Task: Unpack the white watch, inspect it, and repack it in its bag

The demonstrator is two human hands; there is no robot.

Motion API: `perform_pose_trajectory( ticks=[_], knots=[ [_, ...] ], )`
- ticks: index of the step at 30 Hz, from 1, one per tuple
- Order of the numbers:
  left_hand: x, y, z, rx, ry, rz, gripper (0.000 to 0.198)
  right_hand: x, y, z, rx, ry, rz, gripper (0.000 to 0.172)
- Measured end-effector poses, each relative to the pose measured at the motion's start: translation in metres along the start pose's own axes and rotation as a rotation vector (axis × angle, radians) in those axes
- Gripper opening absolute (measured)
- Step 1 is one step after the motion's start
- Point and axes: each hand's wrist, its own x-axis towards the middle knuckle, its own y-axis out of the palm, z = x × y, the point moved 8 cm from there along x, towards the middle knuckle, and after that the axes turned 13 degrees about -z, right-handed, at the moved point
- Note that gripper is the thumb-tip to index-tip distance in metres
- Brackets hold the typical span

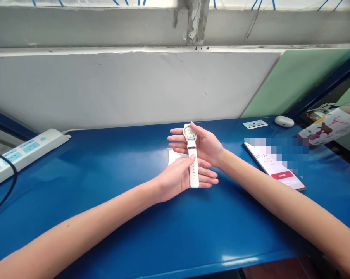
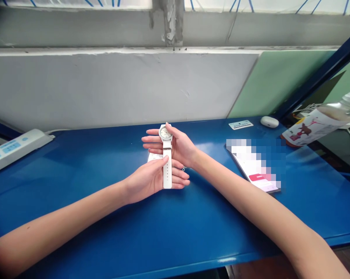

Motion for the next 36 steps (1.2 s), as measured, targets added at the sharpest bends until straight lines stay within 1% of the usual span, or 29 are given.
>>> perform_pose_trajectory(
  ticks=[2, 5, 10, 14, 18, 19, 21, 22, 25, 29, 32, 36],
  knots=[
    [0.000, -0.001, 0.000, 0.006, -0.002, -0.007, 0.044, 0.000, 0.000, 0.000, -0.009, 0.009, 0.004, 0.059],
    [0.002, -0.006, -0.001, 0.031, 0.008, -0.057, 0.042, -0.001, 0.001, 0.003, -0.001, 0.002, 0.025, 0.063],
    [0.003, -0.008, -0.001, 0.055, 0.009, -0.113, 0.040, -0.001, 0.002, 0.004, 0.005, -0.005, 0.040, 0.054],
    [0.002, -0.006, -0.002, 0.069, 0.003, -0.130, 0.040, 0.002, -0.001, 0.005, 0.045, 0.007, -0.005, 0.052],
    [0.003, -0.009, -0.008, 0.064, 0.060, -0.138, 0.035, 0.003, -0.004, 0.008, 0.076, 0.006, -0.042, 0.051],
    [0.003, -0.010, -0.010, 0.069, 0.083, -0.134, 0.031, 0.003, -0.005, 0.009, 0.083, 0.004, -0.047, 0.049],
    [0.002, -0.012, -0.014, 0.093, 0.143, -0.115, 0.017, 0.002, -0.006, 0.011, 0.102, -0.002, -0.049, 0.045],
    [0.002, -0.012, -0.014, 0.115, 0.163, -0.099, 0.015, 0.002, -0.006, 0.012, 0.111, -0.005, -0.047, 0.042],
    [0.002, -0.011, -0.012, 0.148, 0.171, -0.056, 0.023, 0.001, -0.006, 0.013, 0.103, -0.027, -0.044, 0.036],
    [0.003, -0.008, -0.007, 0.109, 0.117, -0.025, 0.017, 0.002, -0.008, 0.017, 0.019, -0.120, -0.066, 0.025],
    [0.003, -0.005, -0.004, 0.064, 0.080, 0.025, 0.019, 0.002, -0.008, 0.018, -0.027, -0.179, -0.054, 0.019],
    [0.002, -0.003, -0.005, 0.041, 0.073, 0.089, 0.027, 0.002, -0.009, 0.014, -0.073, -0.138, -0.036, 0.020]
  ],
)
